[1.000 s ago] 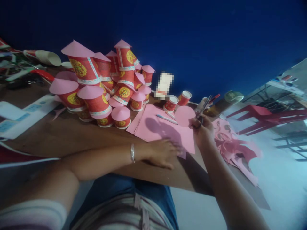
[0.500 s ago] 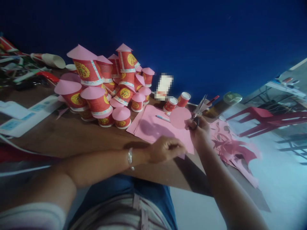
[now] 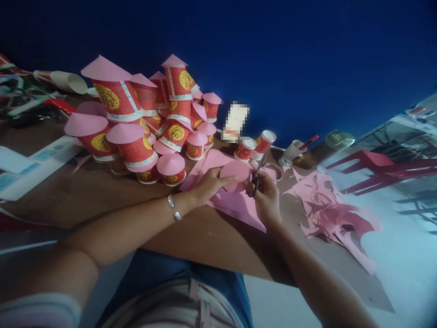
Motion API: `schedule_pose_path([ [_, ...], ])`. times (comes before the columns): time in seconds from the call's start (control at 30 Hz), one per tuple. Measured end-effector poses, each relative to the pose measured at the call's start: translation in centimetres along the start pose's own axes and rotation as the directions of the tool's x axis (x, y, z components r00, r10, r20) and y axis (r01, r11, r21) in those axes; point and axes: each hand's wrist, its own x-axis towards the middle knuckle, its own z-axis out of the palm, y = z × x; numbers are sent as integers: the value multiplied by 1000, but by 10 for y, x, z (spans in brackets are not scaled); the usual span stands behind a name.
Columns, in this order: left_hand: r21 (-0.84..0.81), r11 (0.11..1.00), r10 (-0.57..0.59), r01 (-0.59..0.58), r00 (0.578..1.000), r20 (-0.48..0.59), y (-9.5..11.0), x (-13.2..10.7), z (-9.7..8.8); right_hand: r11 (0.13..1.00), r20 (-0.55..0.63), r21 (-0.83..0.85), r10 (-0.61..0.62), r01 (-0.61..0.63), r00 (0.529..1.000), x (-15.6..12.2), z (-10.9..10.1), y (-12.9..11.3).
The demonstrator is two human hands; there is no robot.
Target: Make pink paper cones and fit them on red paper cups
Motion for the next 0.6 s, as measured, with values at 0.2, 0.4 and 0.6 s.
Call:
schedule_pose_path([
  [0.2,143,990,-9,17,998,-63,-1,3,-4,996,9,-84,38,-37,999,-1,-2,6],
  [0.4,195,981,2,23,992,-126,1,8,-16,992,84,-122,47,-37,995,-2,-16,26],
  [0.6,194,981,15,16,988,-157,-1,16,-30,986,128,-116,138,-123,982,0,-29,31],
])
